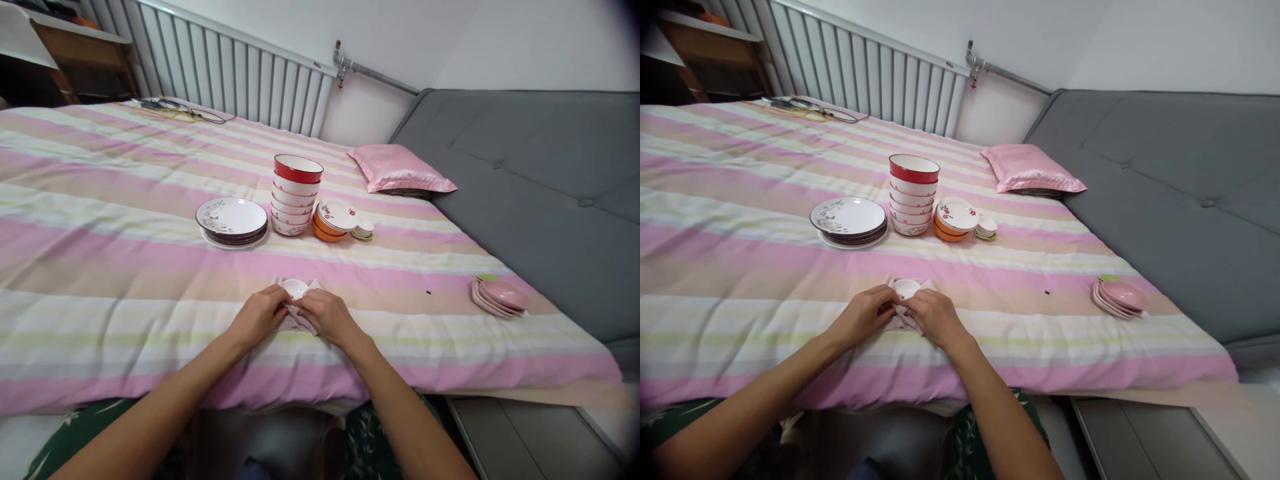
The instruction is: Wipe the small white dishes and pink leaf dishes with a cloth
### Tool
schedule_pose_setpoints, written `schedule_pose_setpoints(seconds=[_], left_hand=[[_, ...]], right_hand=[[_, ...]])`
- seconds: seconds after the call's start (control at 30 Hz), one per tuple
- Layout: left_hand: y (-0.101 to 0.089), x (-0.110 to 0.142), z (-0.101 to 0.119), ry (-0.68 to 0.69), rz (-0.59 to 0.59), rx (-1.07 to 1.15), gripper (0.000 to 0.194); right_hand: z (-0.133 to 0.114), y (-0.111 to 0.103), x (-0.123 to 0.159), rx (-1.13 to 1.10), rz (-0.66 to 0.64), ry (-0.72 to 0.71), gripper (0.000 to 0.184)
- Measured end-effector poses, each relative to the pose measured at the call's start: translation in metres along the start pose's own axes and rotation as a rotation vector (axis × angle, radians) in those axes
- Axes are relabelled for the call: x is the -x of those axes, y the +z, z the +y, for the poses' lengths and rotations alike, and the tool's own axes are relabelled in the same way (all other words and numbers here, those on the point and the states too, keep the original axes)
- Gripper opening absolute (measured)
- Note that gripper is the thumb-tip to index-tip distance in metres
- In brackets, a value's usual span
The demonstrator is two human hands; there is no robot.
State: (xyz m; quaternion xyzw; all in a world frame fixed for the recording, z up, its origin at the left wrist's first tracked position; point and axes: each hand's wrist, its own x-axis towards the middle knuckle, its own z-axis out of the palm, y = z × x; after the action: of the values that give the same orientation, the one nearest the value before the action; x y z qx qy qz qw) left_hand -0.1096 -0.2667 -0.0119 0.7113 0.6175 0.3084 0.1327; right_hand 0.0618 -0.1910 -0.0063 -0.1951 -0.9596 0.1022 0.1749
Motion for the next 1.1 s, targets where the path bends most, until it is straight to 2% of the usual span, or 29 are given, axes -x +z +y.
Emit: schedule_pose_setpoints(seconds=[0.23,0.4,0.6,0.83,1.1], left_hand=[[0.001,0.002,-0.001,-0.002,-0.007,-0.01,0.011],[0.001,0.002,-0.001,-0.002,-0.017,-0.016,0.007],[-0.001,0.001,0.001,-0.002,-0.014,-0.025,0.007],[-0.002,0.001,0.001,-0.004,-0.009,-0.03,0.007],[-0.002,0.001,0.001,0.0,-0.016,-0.026,0.007]], right_hand=[[-0.001,-0.005,0.0,-0.027,-0.037,0.019,0.021],[0.004,-0.011,-0.001,0.05,-0.106,0.039,0.02],[0.012,-0.009,0.003,0.095,-0.044,0.034,0.026],[0.012,-0.011,0.005,-0.058,0.077,0.006,0.028],[0.001,-0.008,0.006,-0.225,0.0,0.04,0.033]])
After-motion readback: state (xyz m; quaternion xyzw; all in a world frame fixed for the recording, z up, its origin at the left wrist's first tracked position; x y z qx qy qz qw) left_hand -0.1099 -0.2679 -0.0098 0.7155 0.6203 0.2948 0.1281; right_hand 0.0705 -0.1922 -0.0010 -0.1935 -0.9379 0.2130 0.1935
